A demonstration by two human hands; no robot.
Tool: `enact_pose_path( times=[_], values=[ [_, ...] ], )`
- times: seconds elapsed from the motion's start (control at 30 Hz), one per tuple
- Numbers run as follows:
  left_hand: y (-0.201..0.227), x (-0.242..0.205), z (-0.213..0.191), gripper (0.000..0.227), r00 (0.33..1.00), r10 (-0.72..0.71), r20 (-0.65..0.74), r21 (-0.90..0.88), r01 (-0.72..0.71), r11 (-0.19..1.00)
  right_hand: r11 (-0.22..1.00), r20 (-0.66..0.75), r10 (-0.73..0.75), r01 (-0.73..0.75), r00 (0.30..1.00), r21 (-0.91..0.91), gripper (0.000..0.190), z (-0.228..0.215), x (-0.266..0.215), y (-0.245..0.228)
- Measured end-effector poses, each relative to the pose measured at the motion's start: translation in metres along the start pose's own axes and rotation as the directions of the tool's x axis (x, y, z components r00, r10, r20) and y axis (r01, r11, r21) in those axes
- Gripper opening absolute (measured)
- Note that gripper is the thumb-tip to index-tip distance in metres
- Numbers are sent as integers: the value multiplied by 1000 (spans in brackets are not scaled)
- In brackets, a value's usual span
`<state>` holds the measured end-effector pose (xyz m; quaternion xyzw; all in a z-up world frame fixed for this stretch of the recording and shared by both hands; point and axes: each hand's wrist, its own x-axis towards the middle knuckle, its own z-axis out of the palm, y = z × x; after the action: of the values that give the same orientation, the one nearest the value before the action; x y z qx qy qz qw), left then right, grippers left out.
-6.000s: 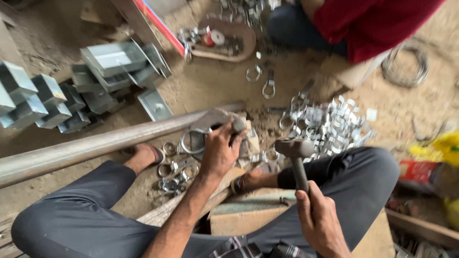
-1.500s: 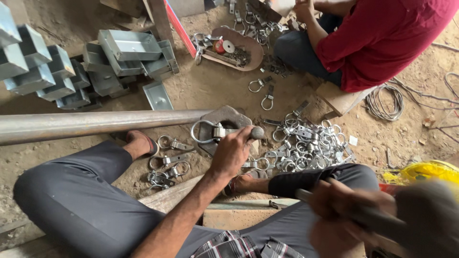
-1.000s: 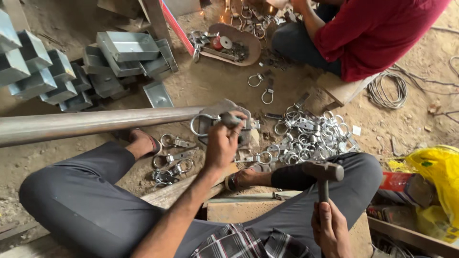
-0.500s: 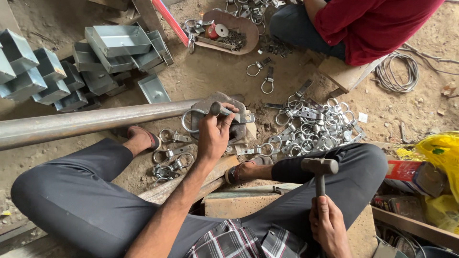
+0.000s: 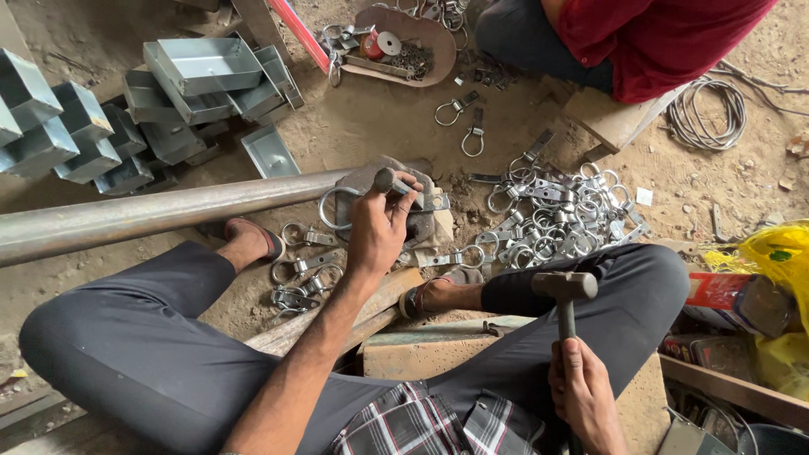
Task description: The person sits on the ground and uses a hammer to strike a metal part held against a stone anvil. They repeatedly pick up metal pieces, position them, and hammer them into shape. A second person is visible in the background working with similar metal parts.
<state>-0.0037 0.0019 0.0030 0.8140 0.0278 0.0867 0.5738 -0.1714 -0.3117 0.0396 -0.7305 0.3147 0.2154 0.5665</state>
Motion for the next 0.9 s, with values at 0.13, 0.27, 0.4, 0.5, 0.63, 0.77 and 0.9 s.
enact_pose_path(
  times=[0.13,0.27,0.4,0.5,0.63,0.77,0.9],
  values=[
    [-5,3,4,12,987,159,-12,41,-158,987,998,-9,6,-6,1000,-68,46,3,-5,-9],
    [-12,3,8,12,989,145,36,56,-147,988,998,-12,14,-14,1000,-61,46,6,-9,-13],
    [-15,2,9,11,977,209,40,66,-211,975,994,-23,-10,7,1000,-112,46,8,-10,-15],
    [-15,4,8,10,976,217,28,55,-218,974,992,-19,-13,11,1000,-129,48,8,-11,-16],
    [-16,3,0,13,999,-4,46,26,3,1000,988,-24,-19,15,1000,-155,48,9,-12,-15],
    [-13,2,-7,16,985,170,-39,-193,-175,965,990,-6,-39,38,999,-132,48,8,-11,-15],
    [-12,-1,-8,18,982,186,-38,-247,-189,950,994,5,-38,39,999,-106,47,7,-11,-15]
  ],
)
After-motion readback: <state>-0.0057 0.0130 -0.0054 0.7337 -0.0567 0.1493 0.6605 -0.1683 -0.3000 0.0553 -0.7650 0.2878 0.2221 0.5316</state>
